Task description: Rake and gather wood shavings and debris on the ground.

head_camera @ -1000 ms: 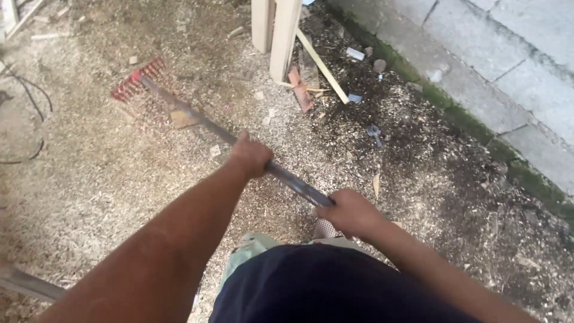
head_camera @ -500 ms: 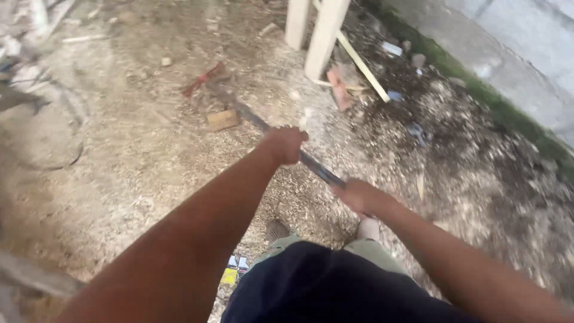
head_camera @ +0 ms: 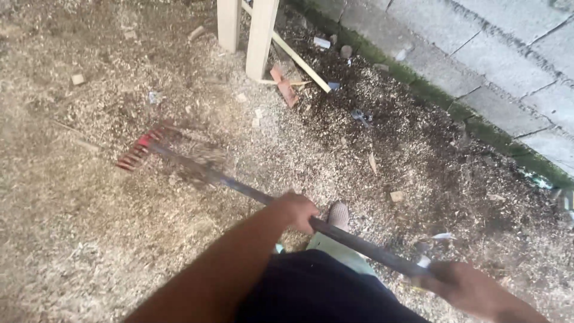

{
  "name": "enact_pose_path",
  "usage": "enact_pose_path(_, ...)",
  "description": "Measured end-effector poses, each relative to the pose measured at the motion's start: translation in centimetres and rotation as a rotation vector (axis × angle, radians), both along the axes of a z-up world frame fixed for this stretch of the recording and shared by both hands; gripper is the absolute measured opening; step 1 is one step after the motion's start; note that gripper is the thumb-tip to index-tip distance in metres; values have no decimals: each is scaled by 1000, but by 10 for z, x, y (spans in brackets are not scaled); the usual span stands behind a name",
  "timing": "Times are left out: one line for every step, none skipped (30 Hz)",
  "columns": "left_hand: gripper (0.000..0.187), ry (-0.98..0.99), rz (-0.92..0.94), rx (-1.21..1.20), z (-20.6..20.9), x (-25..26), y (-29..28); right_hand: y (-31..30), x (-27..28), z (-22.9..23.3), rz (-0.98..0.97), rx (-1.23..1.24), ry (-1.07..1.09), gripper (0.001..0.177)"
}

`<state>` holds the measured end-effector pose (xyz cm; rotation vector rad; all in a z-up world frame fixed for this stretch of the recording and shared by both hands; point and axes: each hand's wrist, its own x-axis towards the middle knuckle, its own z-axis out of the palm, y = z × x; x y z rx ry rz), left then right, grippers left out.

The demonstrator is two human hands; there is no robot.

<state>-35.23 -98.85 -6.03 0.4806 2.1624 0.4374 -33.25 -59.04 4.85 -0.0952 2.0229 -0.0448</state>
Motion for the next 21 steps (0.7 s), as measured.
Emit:
enact_pose_path(40, -6, 0, -1, 3, 0, -12, -24, 0, 4, 0, -1, -6, 54)
enact_pose_path(36, 28, -41, -76, 6, 5, -30, -54, 0, 5, 52, -31, 60, 56)
enact_pose_path(33, 60, -83, -151, 10, 10, -49, -85, 1, 7, 102, -62, 126, 58)
enact_pose_path(33, 55, -59, -171, 1, 10, -78, -113, -5, -2, 126, -82, 124, 58)
enact_pose_path(30, 116, 30, -213, -7, 11, -107, -142, -10, -10, 158, -102, 156, 59)
enact_pose_path(28, 182, 116, -253, -13, 11, -133, -167, -15, -16, 189, -117, 190, 60)
enact_pose_path(28, 181, 139, -270, -14, 8, -163, -203, -26, -29, 211, -134, 191, 60)
enact_pose_path(24, 256, 252, -365, -16, 13, -185, -231, -30, -41, 222, -171, 173, 63)
enact_pose_path(21, 330, 363, -462, -20, 19, -207, -260, -32, -53, 232, -209, 155, 67)
enact_pose_path(21, 312, 386, -473, -4, 26, -212, -291, -34, -64, 258, -217, 140, 67)
enact_pose_path(23, 297, 460, -489, 13, 32, -218, -325, -35, -73, 253, -370, 242, 60)
enact_pose_path(26, 295, 534, -516, 36, 32, -235, -371, -39, -80, 241, -538, 351, 53)
enact_pose_path(26, 290, 556, -540, 32, 35, -245, -409, -44, -86, 262, -562, 343, 53)
enact_pose_path(33, 352, 599, -506, 28, 36, -251, -442, -48, -92, 188, -588, 227, 54)
enact_pose_path(42, 416, 640, -472, 23, 36, -255, -474, -51, -97, 116, -611, 109, 57)
enact_pose_path(42, 406, 647, -476, 25, 44, -248, -490, -51, -111, 123, -612, 98, 57)
enact_pose_path(43, 411, 683, -409, 25, 52, -241, -504, -51, -126, 12, -714, 17, 54)
enact_pose_path(44, 417, 719, -329, 22, 57, -225, -510, -51, -143, -102, -801, -59, 50)
enact_pose_path(44, 408, 725, -321, 14, 62, -214, -493, -45, -130, -99, -789, -65, 50)
enact_pose_path(45, 412, 710, -330, 12, 55, -212, -486, -50, -112, -65, -642, -77, 62)
enact_pose_path(47, 416, 695, -338, 12, 47, -210, -478, -56, -93, -32, -495, -88, 74)
